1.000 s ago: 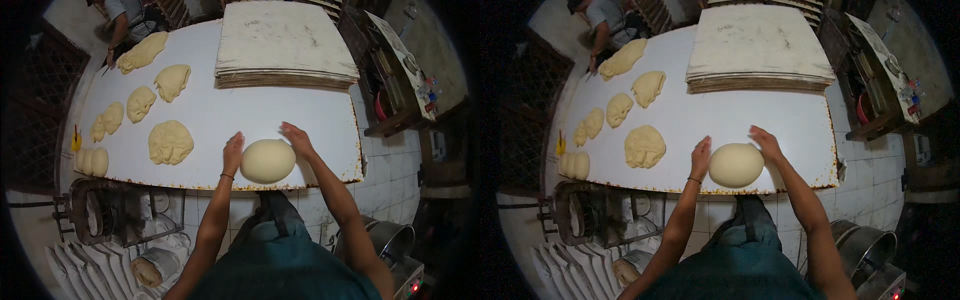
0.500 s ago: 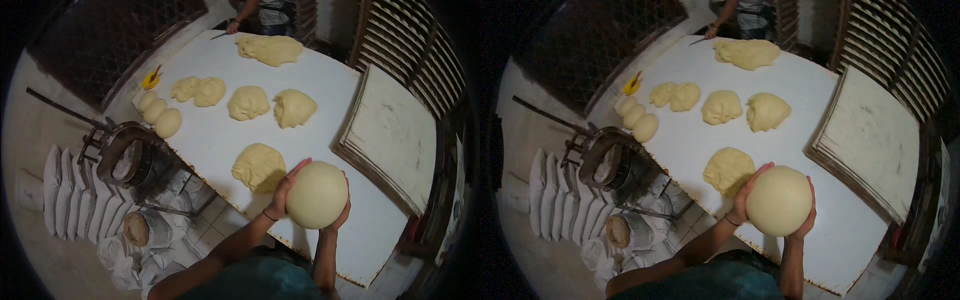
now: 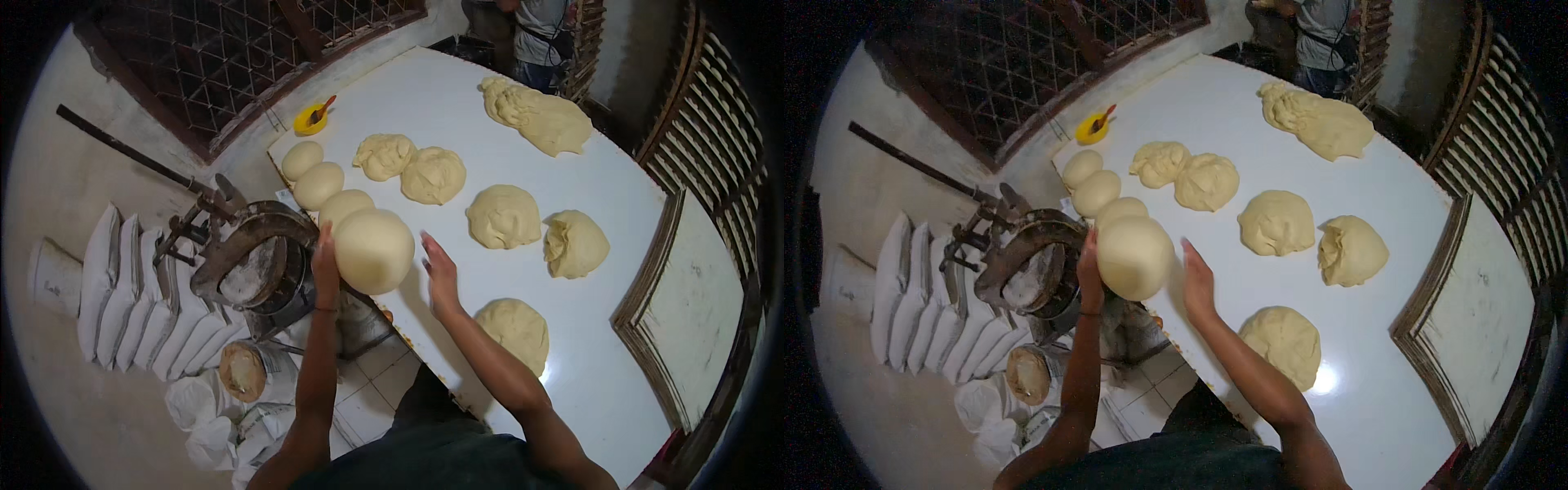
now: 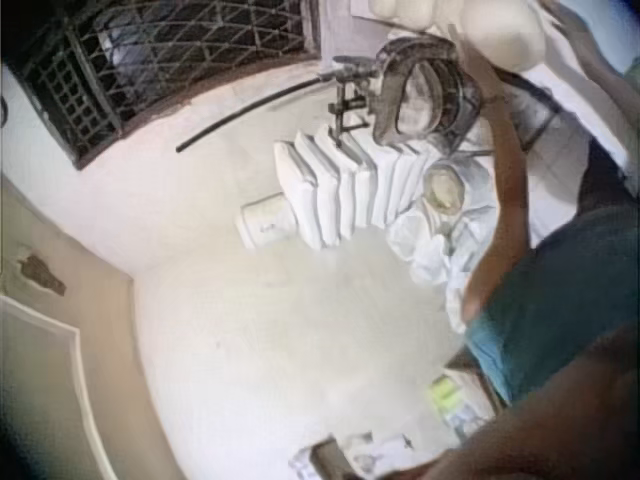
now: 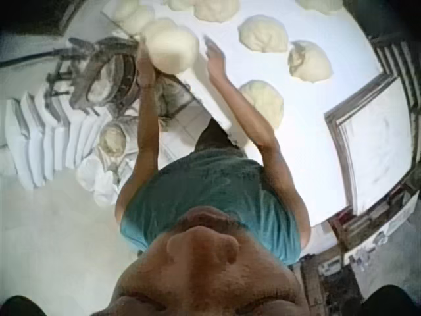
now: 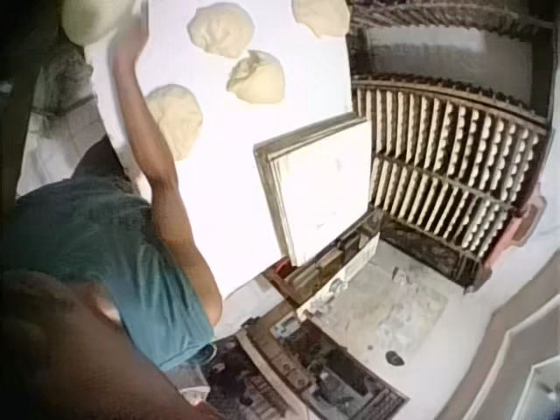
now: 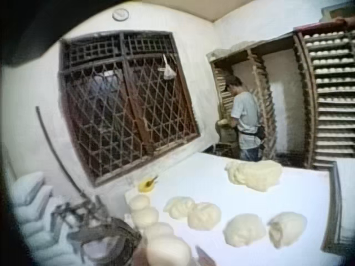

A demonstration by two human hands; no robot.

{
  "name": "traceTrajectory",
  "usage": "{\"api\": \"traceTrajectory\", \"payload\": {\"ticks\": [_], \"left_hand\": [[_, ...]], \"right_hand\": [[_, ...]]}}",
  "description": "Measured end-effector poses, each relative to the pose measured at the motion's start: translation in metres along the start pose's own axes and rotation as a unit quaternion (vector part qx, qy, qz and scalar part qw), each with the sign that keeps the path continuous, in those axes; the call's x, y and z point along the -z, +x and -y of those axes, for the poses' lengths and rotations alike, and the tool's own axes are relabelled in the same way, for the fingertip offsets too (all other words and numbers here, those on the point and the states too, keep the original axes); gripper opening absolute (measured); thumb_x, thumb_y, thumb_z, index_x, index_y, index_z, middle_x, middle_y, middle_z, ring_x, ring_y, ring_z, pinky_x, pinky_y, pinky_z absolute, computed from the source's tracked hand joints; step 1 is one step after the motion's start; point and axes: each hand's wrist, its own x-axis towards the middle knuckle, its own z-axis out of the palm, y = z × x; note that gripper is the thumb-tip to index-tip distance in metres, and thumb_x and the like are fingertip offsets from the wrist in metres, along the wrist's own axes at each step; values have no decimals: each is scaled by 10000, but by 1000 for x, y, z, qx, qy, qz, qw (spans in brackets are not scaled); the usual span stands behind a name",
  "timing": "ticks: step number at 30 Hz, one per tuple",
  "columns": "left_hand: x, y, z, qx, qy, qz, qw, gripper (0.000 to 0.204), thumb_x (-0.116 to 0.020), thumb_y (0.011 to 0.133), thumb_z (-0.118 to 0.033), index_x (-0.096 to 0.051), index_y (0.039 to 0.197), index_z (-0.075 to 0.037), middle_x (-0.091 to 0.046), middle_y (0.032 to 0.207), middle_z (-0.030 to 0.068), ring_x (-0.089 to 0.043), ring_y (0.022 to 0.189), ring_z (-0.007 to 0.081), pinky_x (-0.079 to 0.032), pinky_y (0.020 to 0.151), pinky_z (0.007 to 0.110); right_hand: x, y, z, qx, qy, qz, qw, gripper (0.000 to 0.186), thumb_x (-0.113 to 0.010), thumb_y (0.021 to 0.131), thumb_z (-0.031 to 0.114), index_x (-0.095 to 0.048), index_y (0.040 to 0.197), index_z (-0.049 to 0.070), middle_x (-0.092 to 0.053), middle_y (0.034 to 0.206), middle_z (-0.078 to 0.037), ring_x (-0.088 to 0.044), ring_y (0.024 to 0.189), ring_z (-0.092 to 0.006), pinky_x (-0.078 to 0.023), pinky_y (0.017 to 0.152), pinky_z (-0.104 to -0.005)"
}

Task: The person rounds large pieces of dough into smooth balls by hand on a floured table, using a blue plastic scraper to move dough pieces.

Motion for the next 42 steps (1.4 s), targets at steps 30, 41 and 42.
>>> {"api": "traceTrajectory", "payload": {"ticks": [30,41,42], "left_hand": [[-104,22,81,-22,245,309,919,452,-498,898,-369,-520,1235,-69,-386,1383,148,-303,1299,358,-217,1047,528],[-240,-176,-191,-439,-170,650,596,509,-664,797,-247,-502,1259,-107,-328,1400,190,-247,1310,410,-239,1026,572],[-253,-207,-209,-510,-127,665,531,574,-665,786,-328,-468,1296,-154,-250,1437,199,-172,1318,459,-199,1009,628]], "right_hand": [[141,-309,135,289,82,-584,754,409,-640,757,113,-430,1093,11,-547,1036,-119,-581,886,-213,-526,772,-381],[159,-431,-59,-144,-228,-634,725,562,-703,751,189,-477,1251,70,-413,1331,-207,-416,1231,-277,-357,983,-414],[174,-424,-52,-135,-352,-619,689,620,-732,723,239,-470,1264,87,-380,1354,-220,-372,1264,-313,-312,1008,-470]]}}
